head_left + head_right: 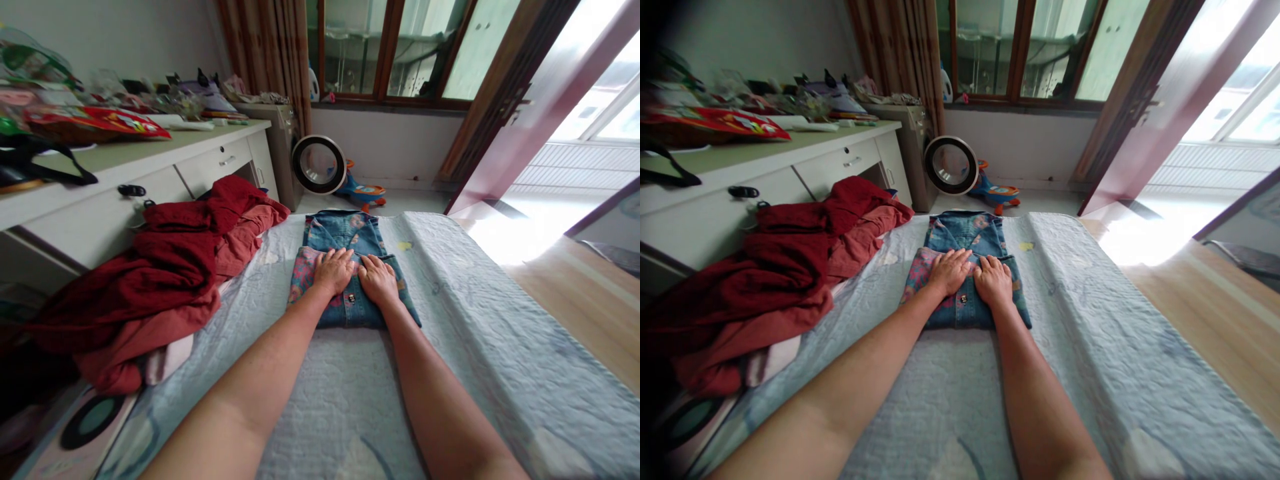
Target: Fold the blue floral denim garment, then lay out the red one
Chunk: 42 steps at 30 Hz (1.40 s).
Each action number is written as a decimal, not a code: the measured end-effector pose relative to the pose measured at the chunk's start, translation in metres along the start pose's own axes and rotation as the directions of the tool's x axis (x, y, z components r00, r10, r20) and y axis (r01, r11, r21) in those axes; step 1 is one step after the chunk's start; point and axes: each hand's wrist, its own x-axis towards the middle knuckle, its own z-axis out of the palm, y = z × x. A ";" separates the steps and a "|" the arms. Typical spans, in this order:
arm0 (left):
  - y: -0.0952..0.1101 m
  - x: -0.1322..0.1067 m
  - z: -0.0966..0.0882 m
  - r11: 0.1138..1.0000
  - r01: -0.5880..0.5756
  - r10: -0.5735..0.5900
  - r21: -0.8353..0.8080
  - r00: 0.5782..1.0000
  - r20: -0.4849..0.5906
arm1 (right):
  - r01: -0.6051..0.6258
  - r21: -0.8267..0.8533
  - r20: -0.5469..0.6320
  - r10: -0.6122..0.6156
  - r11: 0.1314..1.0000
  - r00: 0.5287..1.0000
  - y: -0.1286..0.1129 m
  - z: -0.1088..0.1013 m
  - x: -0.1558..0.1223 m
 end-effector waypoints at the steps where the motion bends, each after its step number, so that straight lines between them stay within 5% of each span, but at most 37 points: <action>1: 0.000 0.000 0.000 1.000 0.001 -0.001 -0.001 1.000 -0.005 | -0.013 -0.004 -0.012 0.013 1.000 1.000 0.000 -0.001 0.000; 14: 0.000 -0.002 0.002 1.000 -0.002 0.002 -0.003 1.000 -0.028 | -0.160 -0.057 0.142 0.167 0.985 0.976 0.006 -0.008 0.007; 24: 0.000 -0.002 0.003 1.000 -0.011 0.011 -0.008 0.999 -0.044 | -0.234 -0.064 -0.002 0.234 0.970 0.972 0.004 -0.006 0.002; 29: 0.000 -0.001 0.005 1.000 -0.012 0.011 -0.014 0.999 -0.049 | -0.135 -0.030 -0.153 0.128 0.990 0.980 0.004 -0.010 -0.001; 34: 0.000 -0.002 0.006 1.000 -0.012 0.011 -0.018 0.997 -0.074 | 0.015 -0.044 -0.055 -0.017 0.999 0.998 0.005 -0.009 -0.002; 42: 0.001 -0.003 0.005 0.999 -0.016 0.013 -0.028 0.997 -0.074 | -0.009 -0.073 0.031 0.011 0.997 0.999 0.006 -0.006 0.002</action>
